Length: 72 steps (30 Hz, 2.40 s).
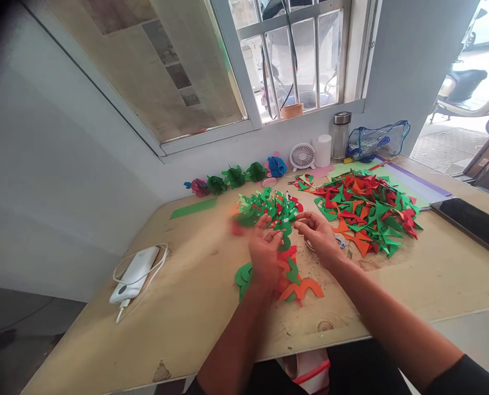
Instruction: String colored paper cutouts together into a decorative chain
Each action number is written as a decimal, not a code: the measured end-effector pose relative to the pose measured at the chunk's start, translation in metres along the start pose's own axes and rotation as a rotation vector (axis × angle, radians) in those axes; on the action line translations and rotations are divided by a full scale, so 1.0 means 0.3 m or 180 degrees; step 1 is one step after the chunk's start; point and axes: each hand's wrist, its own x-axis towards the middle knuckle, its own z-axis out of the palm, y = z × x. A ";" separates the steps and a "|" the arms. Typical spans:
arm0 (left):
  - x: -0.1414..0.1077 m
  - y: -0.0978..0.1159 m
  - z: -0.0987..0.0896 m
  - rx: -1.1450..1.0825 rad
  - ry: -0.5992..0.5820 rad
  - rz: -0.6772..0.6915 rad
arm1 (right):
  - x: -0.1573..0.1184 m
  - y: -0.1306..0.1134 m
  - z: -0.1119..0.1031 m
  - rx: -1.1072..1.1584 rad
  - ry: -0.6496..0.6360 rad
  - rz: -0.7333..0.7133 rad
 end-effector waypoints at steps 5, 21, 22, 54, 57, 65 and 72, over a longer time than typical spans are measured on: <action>-0.013 0.005 0.007 0.0001 -0.0003 -0.0087 | -0.002 0.010 0.014 -0.0073 -0.0173 -0.0231; -0.014 0.000 0.016 -0.0195 -0.0395 -0.0758 | 0.015 0.015 -0.018 -0.0044 0.0251 -0.0327; -0.015 0.001 0.016 -0.0213 -0.0423 -0.0822 | 0.016 0.016 -0.019 -0.0045 0.0254 -0.0333; 0.009 -0.011 -0.004 0.0277 -0.0383 -0.0351 | -0.008 0.013 -0.011 -0.2229 -0.0474 -0.0956; 0.009 -0.011 -0.004 0.0336 -0.0397 -0.0325 | -0.009 0.011 -0.012 -0.2285 -0.0451 -0.1021; 0.009 -0.006 -0.006 0.0400 -0.0394 -0.0290 | -0.010 0.017 -0.011 -0.2261 -0.0497 -0.0969; 0.002 -0.005 -0.012 0.0317 -0.0542 -0.0329 | -0.011 0.015 -0.007 -0.2186 -0.0488 -0.0954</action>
